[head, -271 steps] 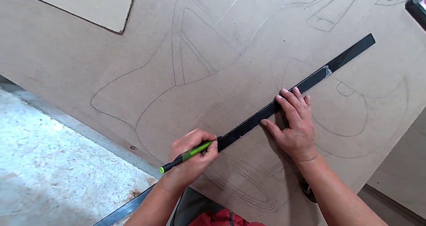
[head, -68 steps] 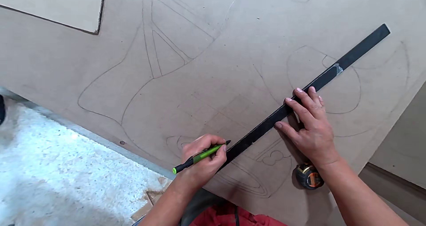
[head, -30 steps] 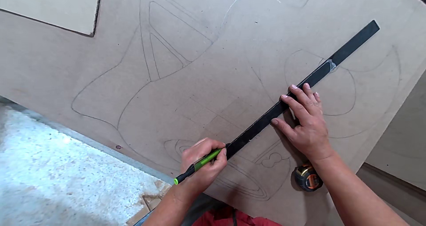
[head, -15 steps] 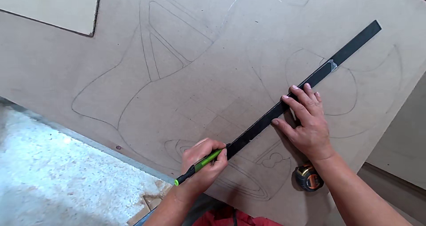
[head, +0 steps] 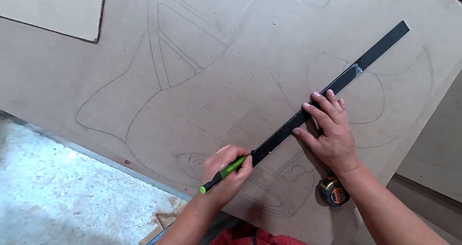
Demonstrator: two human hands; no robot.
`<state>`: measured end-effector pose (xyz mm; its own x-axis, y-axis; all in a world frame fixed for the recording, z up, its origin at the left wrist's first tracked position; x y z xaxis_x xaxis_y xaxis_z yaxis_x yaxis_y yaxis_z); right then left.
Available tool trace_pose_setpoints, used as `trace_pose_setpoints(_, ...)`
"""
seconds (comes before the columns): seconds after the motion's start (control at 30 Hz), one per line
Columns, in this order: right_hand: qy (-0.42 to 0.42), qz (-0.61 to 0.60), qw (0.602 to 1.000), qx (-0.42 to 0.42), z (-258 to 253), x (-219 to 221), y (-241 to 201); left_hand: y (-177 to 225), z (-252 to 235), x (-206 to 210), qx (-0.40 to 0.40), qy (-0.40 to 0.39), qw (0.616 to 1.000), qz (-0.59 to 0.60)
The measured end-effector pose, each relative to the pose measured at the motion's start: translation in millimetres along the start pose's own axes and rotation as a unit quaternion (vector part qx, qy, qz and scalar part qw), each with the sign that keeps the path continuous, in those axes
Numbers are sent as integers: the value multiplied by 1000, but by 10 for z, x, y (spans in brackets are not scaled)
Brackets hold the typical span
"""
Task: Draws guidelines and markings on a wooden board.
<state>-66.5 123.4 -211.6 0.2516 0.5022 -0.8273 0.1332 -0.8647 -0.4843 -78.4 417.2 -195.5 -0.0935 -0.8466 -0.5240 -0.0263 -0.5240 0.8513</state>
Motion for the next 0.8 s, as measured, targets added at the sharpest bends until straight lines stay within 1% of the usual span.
trace_pose_setpoints(0.2,5,-2,1000,0,-1,0,4,112,-187,176,15,-14,999,27)
trace_pose_setpoints(0.37,11,-1,1000,-6,-3,1,7,128,-286,65,-71,-13,994,82)
trace_pose_setpoints(0.43,9,-5,1000,-4,-2,2,8,130,-330,84,-62,-12,995,82)
trace_pose_setpoints(0.57,8,-6,1000,1,-8,-2,-8,180,-383,206,-11,-35,998,52)
trace_pose_setpoints(0.8,9,-2,1000,-1,3,7,10,172,-364,265,8,-48,998,36)
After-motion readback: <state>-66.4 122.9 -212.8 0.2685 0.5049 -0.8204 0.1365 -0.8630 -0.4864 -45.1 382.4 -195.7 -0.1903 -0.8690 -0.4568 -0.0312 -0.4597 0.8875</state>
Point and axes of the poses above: each hand's wrist, its own z-axis away from the middle knuckle, its own x-axis out of the palm, y = z × x, the point moved 4 cm from there along -z, towards the middle knuckle, and after that the axes turned 11 degrees about y, right-handed, at the moved point
